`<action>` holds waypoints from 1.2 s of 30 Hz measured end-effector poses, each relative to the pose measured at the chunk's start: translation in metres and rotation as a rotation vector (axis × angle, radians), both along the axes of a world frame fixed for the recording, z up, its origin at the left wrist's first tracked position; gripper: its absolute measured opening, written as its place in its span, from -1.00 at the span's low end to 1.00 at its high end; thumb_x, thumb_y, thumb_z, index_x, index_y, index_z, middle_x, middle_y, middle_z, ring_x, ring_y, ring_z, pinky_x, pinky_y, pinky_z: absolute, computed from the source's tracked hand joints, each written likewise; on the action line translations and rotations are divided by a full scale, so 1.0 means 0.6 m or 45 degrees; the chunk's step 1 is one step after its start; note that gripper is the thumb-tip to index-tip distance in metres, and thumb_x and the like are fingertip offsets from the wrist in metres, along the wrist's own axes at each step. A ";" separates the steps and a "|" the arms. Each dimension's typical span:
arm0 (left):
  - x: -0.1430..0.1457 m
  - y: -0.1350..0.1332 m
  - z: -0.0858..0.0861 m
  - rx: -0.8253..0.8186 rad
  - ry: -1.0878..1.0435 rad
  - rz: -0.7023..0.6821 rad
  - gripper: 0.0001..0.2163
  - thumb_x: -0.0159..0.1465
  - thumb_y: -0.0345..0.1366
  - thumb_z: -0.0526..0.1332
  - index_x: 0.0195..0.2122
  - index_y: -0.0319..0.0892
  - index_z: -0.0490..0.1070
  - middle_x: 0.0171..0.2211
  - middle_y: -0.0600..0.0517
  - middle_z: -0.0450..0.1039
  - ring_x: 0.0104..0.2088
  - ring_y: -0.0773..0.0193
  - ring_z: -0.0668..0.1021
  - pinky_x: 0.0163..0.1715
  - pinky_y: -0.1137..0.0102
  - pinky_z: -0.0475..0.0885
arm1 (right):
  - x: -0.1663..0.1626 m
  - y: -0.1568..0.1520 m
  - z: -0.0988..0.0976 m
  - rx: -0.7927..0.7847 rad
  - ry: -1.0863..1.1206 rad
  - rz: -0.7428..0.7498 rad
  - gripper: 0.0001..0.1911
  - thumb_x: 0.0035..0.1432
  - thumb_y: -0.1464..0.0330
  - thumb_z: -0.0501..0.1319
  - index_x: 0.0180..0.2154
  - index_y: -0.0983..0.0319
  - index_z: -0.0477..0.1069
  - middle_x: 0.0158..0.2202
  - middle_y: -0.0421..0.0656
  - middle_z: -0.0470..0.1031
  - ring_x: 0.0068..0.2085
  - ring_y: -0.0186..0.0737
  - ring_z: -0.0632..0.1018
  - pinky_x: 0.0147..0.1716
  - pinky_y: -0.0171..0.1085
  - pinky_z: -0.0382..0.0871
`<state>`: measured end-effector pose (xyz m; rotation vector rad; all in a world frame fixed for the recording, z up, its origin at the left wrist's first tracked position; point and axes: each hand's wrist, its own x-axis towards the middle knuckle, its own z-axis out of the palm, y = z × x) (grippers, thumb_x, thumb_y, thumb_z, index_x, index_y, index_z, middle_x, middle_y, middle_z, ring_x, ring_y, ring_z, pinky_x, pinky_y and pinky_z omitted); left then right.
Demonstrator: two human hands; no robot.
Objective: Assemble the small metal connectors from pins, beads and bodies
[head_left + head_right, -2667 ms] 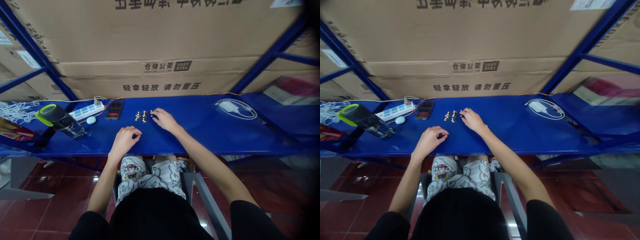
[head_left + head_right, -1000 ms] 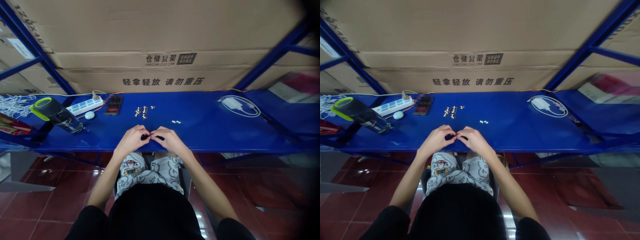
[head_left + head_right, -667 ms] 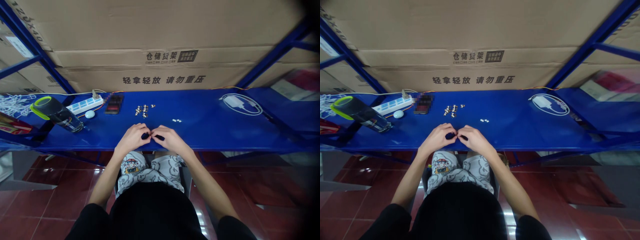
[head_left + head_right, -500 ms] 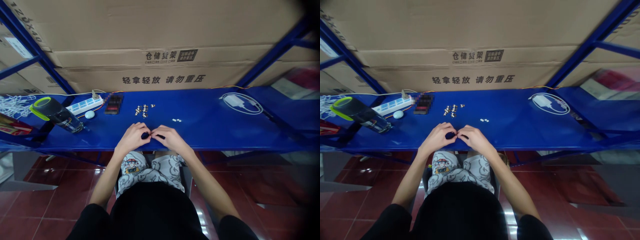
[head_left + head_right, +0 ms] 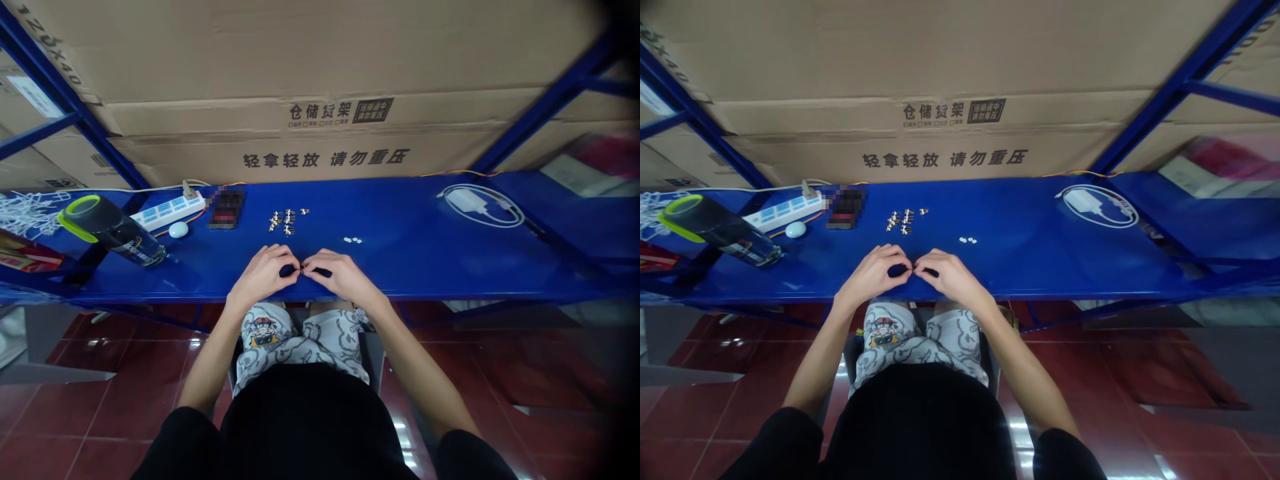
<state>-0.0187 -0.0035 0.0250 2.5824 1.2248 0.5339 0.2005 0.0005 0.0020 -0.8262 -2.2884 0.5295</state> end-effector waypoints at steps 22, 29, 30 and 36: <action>-0.007 0.004 -0.002 -0.046 -0.007 -0.049 -0.86 0.40 -0.23 0.25 -0.14 -0.03 0.62 -0.16 0.04 0.54 -0.12 0.16 0.50 0.00 0.17 0.33 | 0.006 0.009 -0.010 0.038 0.016 0.047 -0.81 0.37 0.30 0.21 -0.20 0.14 0.61 -0.17 -0.11 0.65 -0.16 -0.13 0.58 -0.11 -0.08 0.50; -0.003 0.000 0.005 -0.049 0.014 -0.020 -0.86 0.40 -0.21 0.25 -0.17 -0.03 0.62 -0.17 0.05 0.54 -0.12 0.15 0.49 0.00 0.17 0.31 | 0.005 0.002 0.000 0.009 -0.005 0.050 -0.82 0.37 0.34 0.19 -0.19 0.16 0.58 -0.16 -0.11 0.63 -0.15 -0.15 0.57 -0.08 -0.08 0.49; -0.003 0.001 0.004 -0.049 0.011 -0.018 -0.86 0.39 -0.21 0.25 -0.16 -0.03 0.62 -0.17 0.05 0.54 -0.12 0.15 0.49 0.00 0.17 0.30 | 0.006 0.001 0.001 0.002 -0.011 0.051 -0.83 0.37 0.35 0.18 -0.19 0.16 0.57 -0.16 -0.12 0.63 -0.14 -0.15 0.57 -0.08 -0.09 0.49; -0.001 0.001 0.004 -0.062 0.021 -0.027 -0.86 0.39 -0.20 0.25 -0.15 -0.02 0.62 -0.16 0.05 0.54 -0.11 0.15 0.48 0.03 0.16 0.29 | 0.011 0.002 0.011 -0.015 -0.065 0.096 -0.81 0.38 0.35 0.16 -0.19 0.16 0.57 -0.14 -0.10 0.63 -0.13 -0.13 0.57 -0.08 -0.09 0.48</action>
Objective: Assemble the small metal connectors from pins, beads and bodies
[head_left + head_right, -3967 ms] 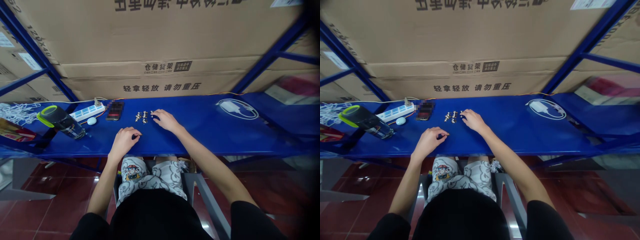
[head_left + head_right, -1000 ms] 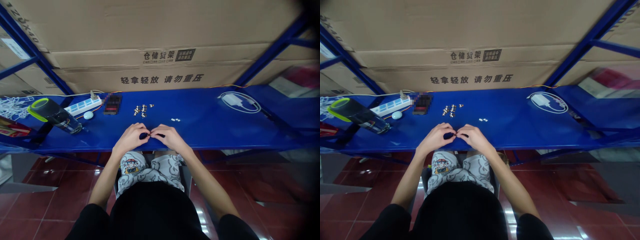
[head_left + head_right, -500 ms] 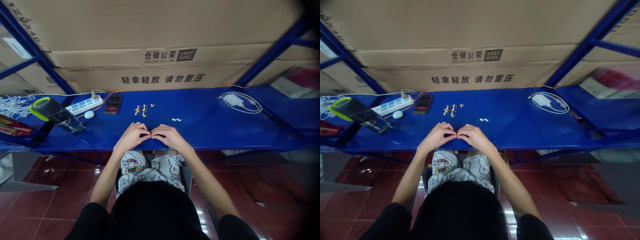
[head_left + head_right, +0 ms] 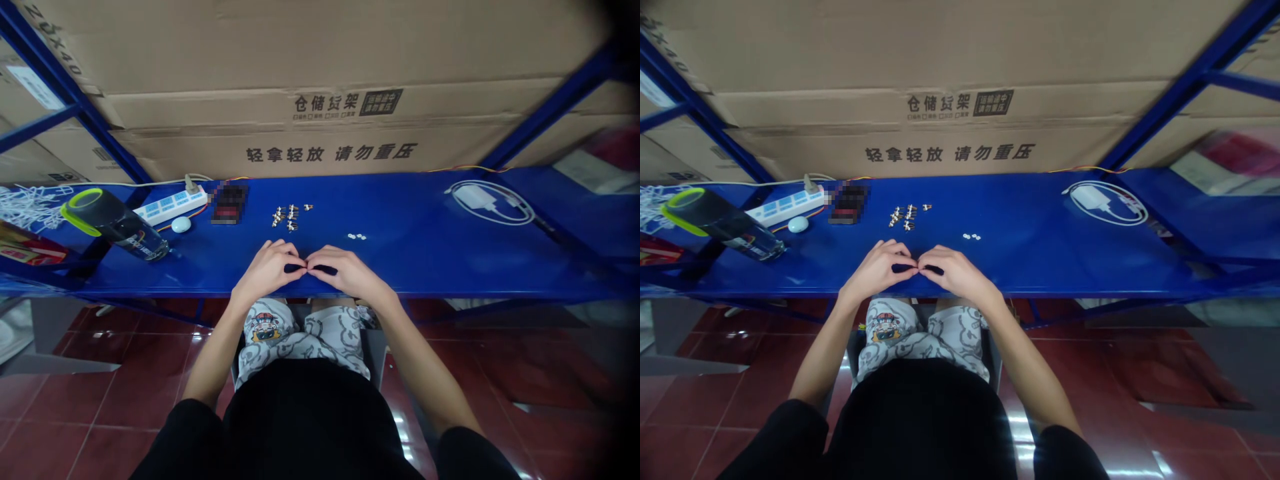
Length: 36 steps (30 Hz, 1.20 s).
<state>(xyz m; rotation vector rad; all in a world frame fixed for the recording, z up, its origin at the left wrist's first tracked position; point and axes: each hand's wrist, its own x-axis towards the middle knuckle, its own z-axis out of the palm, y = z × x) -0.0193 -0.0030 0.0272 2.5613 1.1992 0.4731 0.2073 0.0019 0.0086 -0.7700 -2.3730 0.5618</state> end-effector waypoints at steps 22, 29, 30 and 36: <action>0.026 -0.007 -0.012 0.077 -0.084 0.074 -0.92 0.33 -0.30 0.28 -0.25 -0.11 0.59 -0.20 0.06 0.56 -0.17 0.16 0.48 -0.09 0.23 0.35 | 0.015 0.013 -0.012 0.023 0.039 0.001 -0.81 0.38 0.30 0.18 -0.18 0.16 0.57 -0.11 -0.09 0.61 -0.08 -0.11 0.56 -0.04 -0.08 0.46; 0.028 -0.009 -0.012 0.064 -0.108 0.125 -0.93 0.30 -0.31 0.29 -0.29 -0.12 0.56 -0.21 0.09 0.57 -0.18 0.17 0.48 -0.12 0.24 0.32 | 0.007 0.003 -0.004 0.006 -0.029 -0.077 -0.86 0.34 0.37 0.19 -0.19 0.17 0.55 -0.11 -0.07 0.56 -0.06 -0.07 0.53 -0.03 -0.07 0.44; 0.027 -0.009 -0.012 0.057 -0.112 0.127 -0.93 0.30 -0.31 0.29 -0.29 -0.11 0.56 -0.21 0.10 0.57 -0.18 0.18 0.48 -0.12 0.25 0.31 | 0.006 0.003 -0.004 0.005 -0.027 -0.082 -0.86 0.34 0.38 0.19 -0.19 0.18 0.54 -0.12 -0.07 0.56 -0.07 -0.08 0.53 -0.04 -0.07 0.44; 0.028 -0.009 -0.013 0.030 -0.136 0.134 -0.93 0.30 -0.31 0.27 -0.30 -0.10 0.56 -0.24 0.10 0.57 -0.20 0.18 0.48 -0.16 0.27 0.29 | 0.006 0.002 -0.004 -0.019 -0.018 -0.073 -0.87 0.32 0.39 0.18 -0.21 0.16 0.52 -0.13 -0.09 0.55 -0.08 -0.09 0.52 -0.04 -0.09 0.43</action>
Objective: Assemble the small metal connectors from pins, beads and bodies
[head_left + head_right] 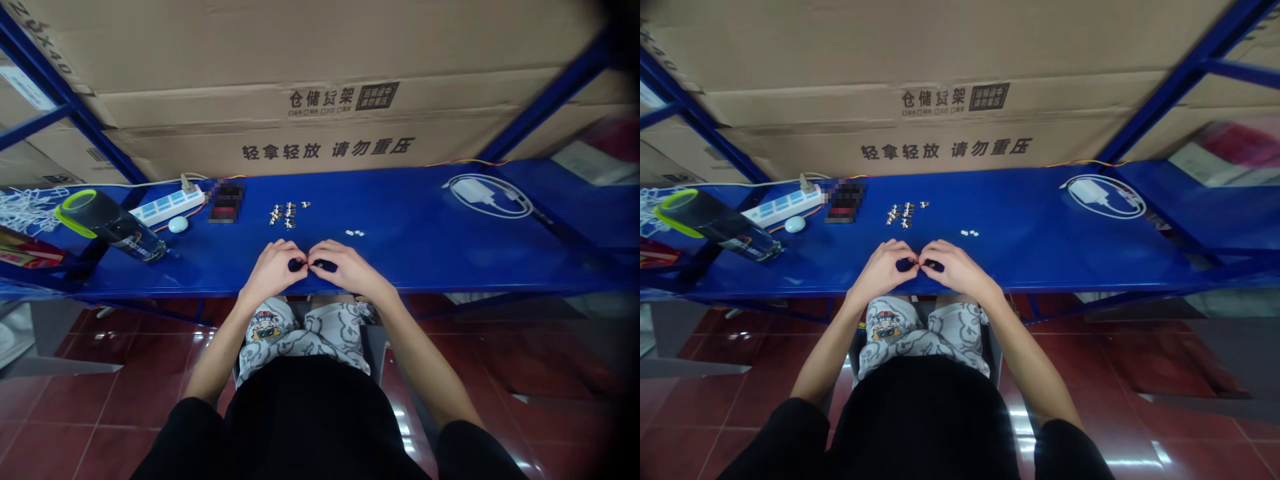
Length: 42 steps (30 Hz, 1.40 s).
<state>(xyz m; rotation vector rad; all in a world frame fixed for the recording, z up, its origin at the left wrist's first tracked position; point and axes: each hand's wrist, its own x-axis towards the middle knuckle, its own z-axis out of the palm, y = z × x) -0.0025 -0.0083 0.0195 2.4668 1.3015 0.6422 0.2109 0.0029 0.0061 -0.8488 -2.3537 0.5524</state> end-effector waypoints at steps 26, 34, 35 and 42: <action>0.014 -0.006 0.000 0.020 0.095 0.033 -0.92 0.28 -0.27 0.26 -0.34 -0.09 0.52 -0.23 0.07 0.56 -0.17 0.13 0.45 -0.13 0.23 0.24 | 0.008 0.001 0.016 -0.109 -0.053 0.117 -0.90 0.25 0.46 0.16 -0.26 0.18 0.43 -0.08 -0.08 0.43 -0.08 -0.13 0.46 -0.04 -0.13 0.37; 0.012 -0.006 0.002 0.017 0.076 0.107 -0.90 0.28 -0.34 0.24 -0.30 -0.06 0.57 -0.21 0.07 0.56 -0.15 0.12 0.46 -0.07 0.20 0.25 | 0.013 0.002 0.019 -0.106 -0.076 0.093 -0.90 0.23 0.47 0.15 -0.29 0.19 0.41 -0.11 -0.09 0.43 -0.13 -0.16 0.47 -0.08 -0.15 0.37; 0.009 -0.005 0.003 0.017 0.072 0.120 -0.88 0.28 -0.35 0.24 -0.29 -0.05 0.58 -0.21 0.08 0.55 -0.14 0.13 0.46 -0.06 0.20 0.25 | 0.016 0.002 0.019 -0.108 -0.078 0.084 -0.90 0.22 0.47 0.16 -0.29 0.19 0.41 -0.11 -0.09 0.44 -0.13 -0.16 0.47 -0.09 -0.15 0.37; -0.012 -0.002 0.008 0.023 0.076 0.138 -0.85 0.32 -0.35 0.23 -0.24 -0.02 0.61 -0.18 0.07 0.56 -0.13 0.12 0.46 -0.05 0.18 0.26 | 0.032 0.008 0.021 -0.119 -0.029 0.050 -0.86 0.32 0.40 0.13 -0.26 0.18 0.45 -0.13 -0.07 0.51 -0.13 -0.13 0.53 -0.09 -0.14 0.41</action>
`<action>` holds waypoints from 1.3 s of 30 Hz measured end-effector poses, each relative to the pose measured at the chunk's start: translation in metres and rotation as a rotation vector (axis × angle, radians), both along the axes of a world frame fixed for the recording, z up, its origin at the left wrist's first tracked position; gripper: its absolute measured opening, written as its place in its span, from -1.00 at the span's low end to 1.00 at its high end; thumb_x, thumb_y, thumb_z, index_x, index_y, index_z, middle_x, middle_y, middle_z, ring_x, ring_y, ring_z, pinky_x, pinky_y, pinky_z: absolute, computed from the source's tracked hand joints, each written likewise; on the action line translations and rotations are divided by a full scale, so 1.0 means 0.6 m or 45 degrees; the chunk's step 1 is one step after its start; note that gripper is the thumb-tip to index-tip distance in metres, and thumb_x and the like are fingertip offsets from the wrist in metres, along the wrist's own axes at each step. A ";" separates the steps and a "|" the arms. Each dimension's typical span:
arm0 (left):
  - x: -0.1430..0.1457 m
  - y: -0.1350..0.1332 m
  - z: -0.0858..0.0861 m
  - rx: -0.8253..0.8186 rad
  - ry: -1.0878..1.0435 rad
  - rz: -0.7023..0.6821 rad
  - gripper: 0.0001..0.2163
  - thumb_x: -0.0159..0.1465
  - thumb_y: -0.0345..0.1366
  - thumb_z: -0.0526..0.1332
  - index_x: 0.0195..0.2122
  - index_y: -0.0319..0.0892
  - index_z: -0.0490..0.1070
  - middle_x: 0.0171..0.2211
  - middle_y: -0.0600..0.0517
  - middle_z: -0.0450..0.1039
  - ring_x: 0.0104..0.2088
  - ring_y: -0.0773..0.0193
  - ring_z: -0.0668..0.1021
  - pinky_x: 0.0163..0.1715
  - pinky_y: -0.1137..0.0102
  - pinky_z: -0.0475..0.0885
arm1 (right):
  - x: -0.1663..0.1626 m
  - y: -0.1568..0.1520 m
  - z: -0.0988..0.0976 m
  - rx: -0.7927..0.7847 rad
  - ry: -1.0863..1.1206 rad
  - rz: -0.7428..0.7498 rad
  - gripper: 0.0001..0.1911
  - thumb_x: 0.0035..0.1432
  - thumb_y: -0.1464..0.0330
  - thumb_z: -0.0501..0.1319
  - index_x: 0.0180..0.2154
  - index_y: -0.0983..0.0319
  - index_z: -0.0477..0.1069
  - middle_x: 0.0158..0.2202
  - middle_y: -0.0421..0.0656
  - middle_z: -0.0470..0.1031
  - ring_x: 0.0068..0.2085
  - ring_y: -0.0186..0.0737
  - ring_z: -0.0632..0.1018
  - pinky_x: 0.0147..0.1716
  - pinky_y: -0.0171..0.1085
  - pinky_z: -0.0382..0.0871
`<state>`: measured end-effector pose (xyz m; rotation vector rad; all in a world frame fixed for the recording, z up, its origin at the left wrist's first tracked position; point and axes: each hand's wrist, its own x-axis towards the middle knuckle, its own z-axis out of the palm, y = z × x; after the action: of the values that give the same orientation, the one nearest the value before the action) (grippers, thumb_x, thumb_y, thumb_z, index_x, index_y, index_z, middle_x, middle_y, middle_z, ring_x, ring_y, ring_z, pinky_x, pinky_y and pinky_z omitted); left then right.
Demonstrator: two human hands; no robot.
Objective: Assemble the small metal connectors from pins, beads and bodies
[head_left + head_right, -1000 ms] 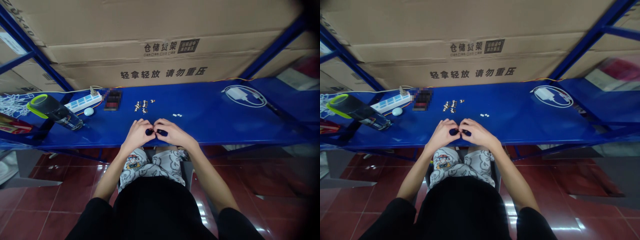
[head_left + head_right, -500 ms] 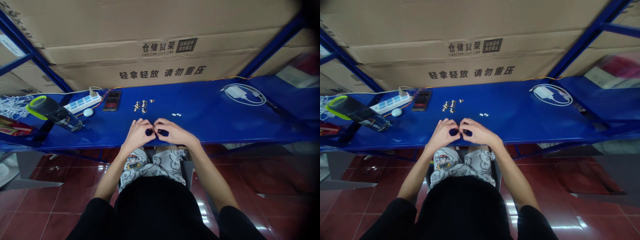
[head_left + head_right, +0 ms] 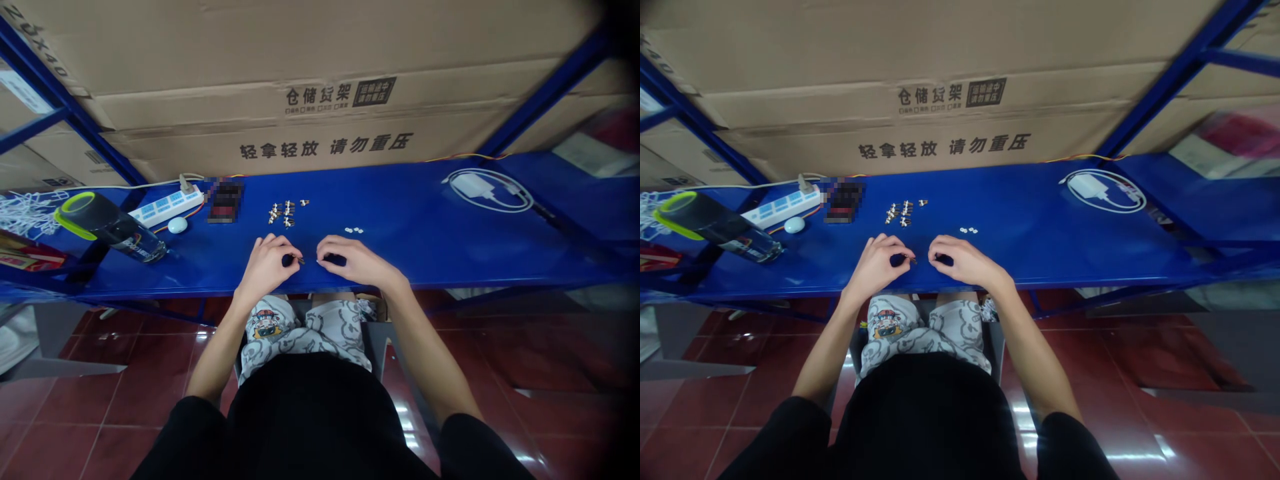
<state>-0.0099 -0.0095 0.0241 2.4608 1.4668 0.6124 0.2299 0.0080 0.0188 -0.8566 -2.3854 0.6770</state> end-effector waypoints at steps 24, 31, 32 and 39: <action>-0.048 -0.006 0.015 0.022 0.130 0.130 -0.89 0.38 -0.32 0.26 -0.21 -0.02 0.59 -0.15 0.06 0.62 -0.14 0.09 0.50 -0.11 0.19 0.29 | 0.041 0.044 -0.057 0.424 -0.034 -0.644 -0.74 0.32 0.45 0.08 -0.24 0.24 0.57 -0.19 0.02 0.60 -0.13 0.03 0.58 -0.05 0.03 0.50; -0.055 0.003 0.018 0.020 0.085 0.181 -0.92 0.35 -0.33 0.27 -0.26 -0.04 0.57 -0.21 0.05 0.60 -0.17 0.10 0.51 -0.11 0.21 0.31 | 0.036 0.035 -0.043 0.443 -0.013 -0.729 -0.70 0.35 0.42 0.06 -0.16 0.22 0.58 -0.14 0.05 0.58 -0.09 0.07 0.55 -0.06 0.08 0.50; -0.058 0.004 0.019 0.012 0.066 0.182 -0.93 0.35 -0.33 0.28 -0.26 -0.04 0.56 -0.23 0.05 0.60 -0.18 0.11 0.51 -0.11 0.22 0.32 | 0.033 0.032 -0.039 0.442 0.002 -0.727 -0.69 0.36 0.42 0.05 -0.14 0.21 0.58 -0.13 0.05 0.57 -0.08 0.06 0.55 -0.05 0.07 0.49; -0.096 0.014 0.016 -0.086 -0.037 0.290 -0.87 0.35 -0.29 0.26 -0.10 -0.08 0.53 -0.20 0.01 0.59 -0.22 0.14 0.56 -0.18 0.26 0.41 | 0.015 0.018 -0.024 0.374 0.054 -0.651 -0.71 0.38 0.39 0.05 -0.10 0.18 0.56 -0.13 -0.02 0.59 -0.08 -0.01 0.57 -0.02 0.01 0.47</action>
<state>-0.0676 -0.0014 0.0337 2.2430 1.7409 0.6256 0.2387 0.0190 0.0043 -1.2337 -2.0302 0.1370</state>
